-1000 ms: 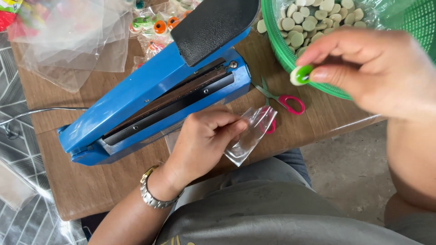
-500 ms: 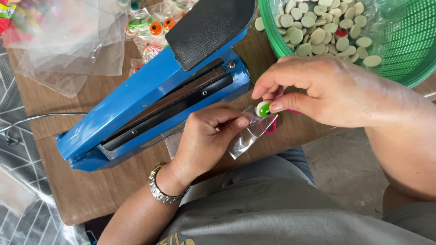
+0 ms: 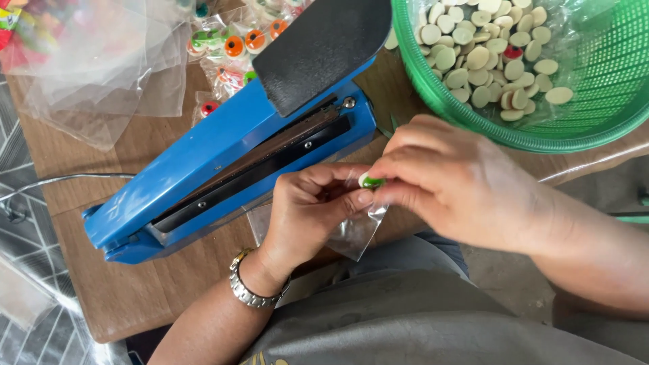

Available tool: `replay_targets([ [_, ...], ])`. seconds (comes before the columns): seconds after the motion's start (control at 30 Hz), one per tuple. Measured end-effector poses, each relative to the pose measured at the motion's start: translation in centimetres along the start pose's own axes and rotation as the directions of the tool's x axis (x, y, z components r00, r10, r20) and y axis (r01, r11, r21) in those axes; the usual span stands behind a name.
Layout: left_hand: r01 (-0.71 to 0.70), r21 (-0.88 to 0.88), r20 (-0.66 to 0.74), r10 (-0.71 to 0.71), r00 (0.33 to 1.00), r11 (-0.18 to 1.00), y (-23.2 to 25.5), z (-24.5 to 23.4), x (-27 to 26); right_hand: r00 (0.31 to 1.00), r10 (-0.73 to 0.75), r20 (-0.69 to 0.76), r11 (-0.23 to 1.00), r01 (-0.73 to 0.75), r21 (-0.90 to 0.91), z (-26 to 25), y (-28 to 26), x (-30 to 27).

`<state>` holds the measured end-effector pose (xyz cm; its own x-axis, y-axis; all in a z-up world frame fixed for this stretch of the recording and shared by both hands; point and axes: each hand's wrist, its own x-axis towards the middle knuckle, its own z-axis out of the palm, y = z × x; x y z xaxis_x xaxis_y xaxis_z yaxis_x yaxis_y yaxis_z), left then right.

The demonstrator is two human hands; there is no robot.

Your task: Manually placing small candies into plastic bags and sealing them with a heat sealer

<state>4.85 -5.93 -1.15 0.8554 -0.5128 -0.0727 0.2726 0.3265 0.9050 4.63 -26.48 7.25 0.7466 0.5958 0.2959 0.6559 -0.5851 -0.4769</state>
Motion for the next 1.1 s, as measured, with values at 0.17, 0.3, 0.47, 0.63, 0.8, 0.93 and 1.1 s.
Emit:
replay_targets([
  [0.17,0.007,-0.017,-0.035,-0.008,0.999,1.0,-1.0,0.1,0.1,0.998,-0.017,-0.061,0.995,0.011,-0.101,1.7,-0.4,-1.3],
  [0.3,-0.028,0.075,-0.047,0.032,0.998,0.997,-1.4,0.1,0.1,0.991,0.0,-0.133,1.0,-0.004,-0.031,2.3,-0.2,-1.7],
  [0.47,-0.061,0.019,0.089,0.059,0.994,0.998,-0.7,0.3,-0.2,0.995,0.034,-0.093,0.995,-0.025,0.1,1.5,0.4,-1.7],
  [0.63,-0.123,0.034,0.092,0.12,0.989,0.992,-0.8,0.6,-0.2,1.0,0.023,-0.008,0.998,-0.022,0.05,1.8,0.4,-1.7],
  [0.8,-0.185,0.392,0.012,0.196,0.981,0.901,0.2,1.5,-0.5,0.998,-0.002,-0.067,1.0,0.001,-0.015,2.4,0.5,-1.9],
  [0.93,-0.16,0.329,0.019,0.163,0.986,0.931,0.0,0.7,-0.2,0.995,-0.037,-0.088,0.999,0.036,-0.006,1.4,0.0,-1.6],
  [1.1,-0.027,0.396,0.016,0.022,1.0,0.918,-0.2,0.8,0.3,0.997,0.018,0.069,0.97,0.0,-0.244,2.7,0.6,-2.6],
])
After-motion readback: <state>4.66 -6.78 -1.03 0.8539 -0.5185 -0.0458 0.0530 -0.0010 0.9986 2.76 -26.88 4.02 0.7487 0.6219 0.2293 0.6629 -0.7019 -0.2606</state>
